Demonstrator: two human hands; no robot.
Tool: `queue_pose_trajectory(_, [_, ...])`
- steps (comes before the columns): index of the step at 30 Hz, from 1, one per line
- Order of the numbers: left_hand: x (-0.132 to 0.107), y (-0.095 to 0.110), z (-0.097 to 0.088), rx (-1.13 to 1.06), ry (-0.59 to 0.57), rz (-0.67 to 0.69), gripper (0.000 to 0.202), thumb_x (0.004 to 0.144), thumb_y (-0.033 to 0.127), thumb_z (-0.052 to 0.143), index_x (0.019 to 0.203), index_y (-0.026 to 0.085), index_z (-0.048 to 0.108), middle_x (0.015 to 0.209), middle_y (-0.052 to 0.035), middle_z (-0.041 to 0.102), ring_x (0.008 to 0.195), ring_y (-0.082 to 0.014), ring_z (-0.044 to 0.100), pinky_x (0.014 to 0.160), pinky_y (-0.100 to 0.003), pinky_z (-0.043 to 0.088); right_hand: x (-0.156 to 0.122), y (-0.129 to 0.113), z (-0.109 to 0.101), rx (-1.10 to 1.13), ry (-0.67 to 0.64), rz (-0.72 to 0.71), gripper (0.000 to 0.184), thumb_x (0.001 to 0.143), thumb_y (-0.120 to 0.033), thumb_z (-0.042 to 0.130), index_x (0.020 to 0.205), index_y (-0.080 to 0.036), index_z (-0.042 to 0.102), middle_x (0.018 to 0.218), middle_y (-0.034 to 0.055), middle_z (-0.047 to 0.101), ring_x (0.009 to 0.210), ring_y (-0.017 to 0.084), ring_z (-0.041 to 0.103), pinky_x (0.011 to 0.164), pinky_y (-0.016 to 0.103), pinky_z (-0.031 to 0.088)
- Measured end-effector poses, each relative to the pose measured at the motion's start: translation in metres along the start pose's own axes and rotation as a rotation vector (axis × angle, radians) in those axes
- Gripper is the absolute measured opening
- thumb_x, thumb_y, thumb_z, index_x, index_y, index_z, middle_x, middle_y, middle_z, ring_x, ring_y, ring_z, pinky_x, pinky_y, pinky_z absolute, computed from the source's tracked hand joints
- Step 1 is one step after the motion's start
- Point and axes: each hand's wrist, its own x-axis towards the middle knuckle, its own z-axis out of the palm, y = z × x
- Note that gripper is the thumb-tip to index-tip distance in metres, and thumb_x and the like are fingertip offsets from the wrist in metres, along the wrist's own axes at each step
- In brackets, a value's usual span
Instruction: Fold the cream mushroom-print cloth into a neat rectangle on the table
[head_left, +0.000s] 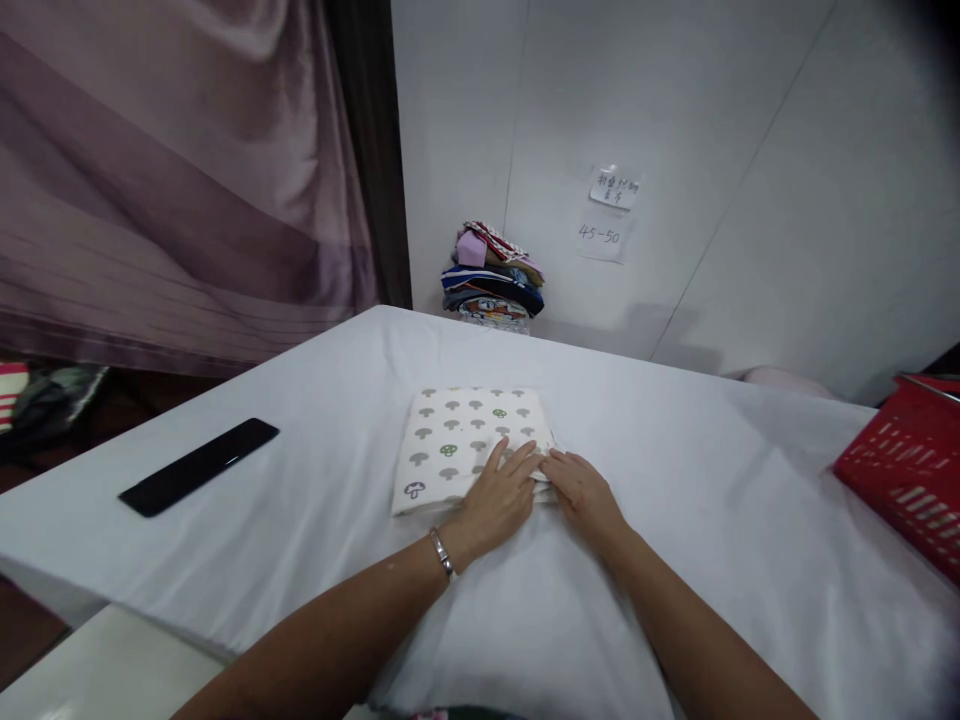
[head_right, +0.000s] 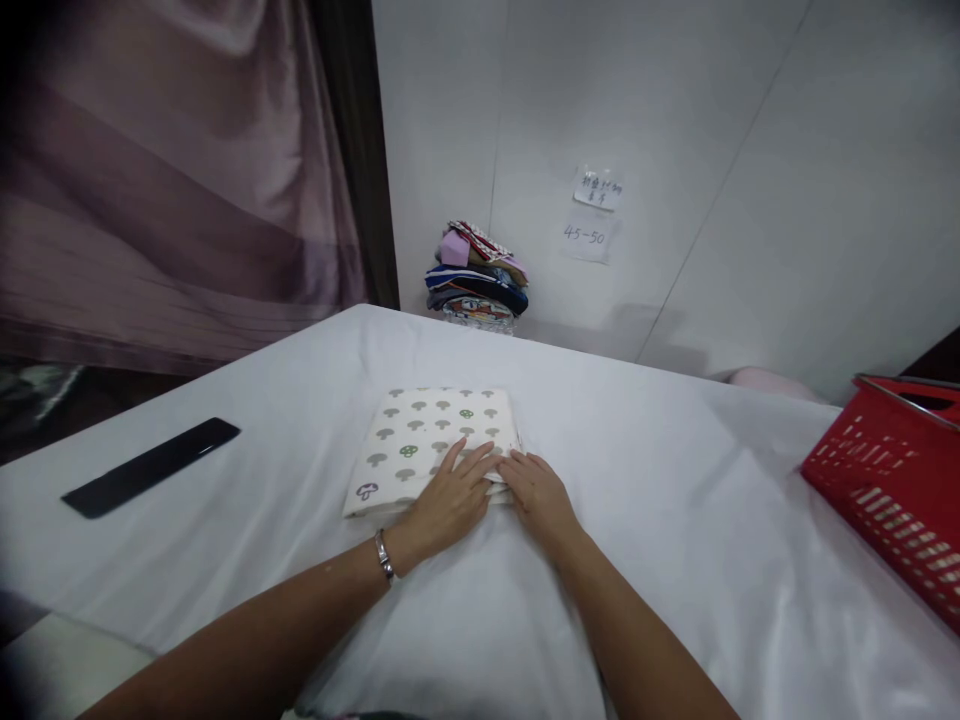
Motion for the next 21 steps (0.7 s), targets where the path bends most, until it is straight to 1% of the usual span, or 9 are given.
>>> queue_pose_trajectory(3, [0.000, 0.001, 0.000, -0.021, -0.008, -0.021, 0.022, 0.088, 0.015, 0.041, 0.086, 0.015, 0.062, 0.127, -0.0057, 0.052, 0.132, -0.0214, 0.030, 0.114, -0.048, 0.009, -0.001, 0.000, 0.000, 0.024, -0.019, -0.002, 0.043, 0.083, -0.006, 0.041, 0.122, -0.021, 0.052, 0.119, 0.0076, 0.061, 0.118, 0.020, 0.050, 0.097, 0.042, 0.042])
queue_pose_trajectory(8, [0.001, 0.001, -0.001, -0.038, -0.018, -0.031, 0.021, 0.087, 0.017, 0.042, 0.087, 0.016, 0.063, 0.127, -0.0053, 0.053, 0.131, -0.0212, 0.031, 0.114, -0.048, 0.010, -0.001, -0.004, -0.007, 0.036, -0.116, -0.014, 0.048, 0.081, -0.009, 0.043, 0.129, -0.018, 0.045, 0.126, 0.0106, 0.055, 0.123, 0.022, 0.045, 0.099, 0.044, 0.039])
queue_pose_trajectory(10, [0.001, 0.001, -0.002, -0.035, -0.012, -0.027, 0.020, 0.087, 0.017, 0.043, 0.088, 0.015, 0.063, 0.127, -0.0062, 0.053, 0.131, -0.0214, 0.031, 0.113, -0.048, 0.009, 0.002, -0.010, -0.010, 0.018, -0.148, 0.002, 0.046, 0.082, -0.013, 0.045, 0.128, -0.017, 0.045, 0.126, 0.0116, 0.055, 0.122, 0.022, 0.045, 0.099, 0.045, 0.038])
queue_pose_trajectory(13, [0.001, 0.001, -0.003, -0.046, 0.004, -0.029, 0.019, 0.087, 0.018, 0.045, 0.089, 0.016, 0.063, 0.125, -0.0064, 0.054, 0.130, -0.0210, 0.032, 0.113, -0.048, 0.009, 0.009, -0.018, -0.012, -0.015, -0.181, 0.068, 0.039, 0.083, -0.015, 0.046, 0.123, -0.018, 0.050, 0.122, 0.0116, 0.058, 0.120, 0.023, 0.048, 0.098, 0.045, 0.038])
queue_pose_trajectory(16, [0.002, 0.001, -0.002, -0.059, 0.001, -0.031, 0.018, 0.086, 0.017, 0.046, 0.090, 0.017, 0.063, 0.125, -0.0052, 0.054, 0.130, -0.0208, 0.033, 0.113, -0.047, 0.010, 0.013, -0.022, -0.010, -0.040, -0.172, 0.106, 0.036, 0.082, -0.012, 0.047, 0.117, -0.018, 0.053, 0.118, 0.0104, 0.060, 0.118, 0.023, 0.049, 0.098, 0.045, 0.037])
queue_pose_trajectory(21, [0.001, 0.004, 0.000, -0.042, -0.013, -0.071, 0.018, 0.086, 0.016, 0.046, 0.093, 0.016, 0.062, 0.128, -0.0046, 0.053, 0.131, -0.0211, 0.032, 0.113, -0.048, 0.011, 0.010, -0.016, -0.007, -0.045, -0.099, 0.044, 0.028, 0.086, -0.013, 0.046, 0.110, -0.020, 0.058, 0.111, 0.0075, 0.065, 0.113, 0.022, 0.052, 0.100, 0.045, 0.032])
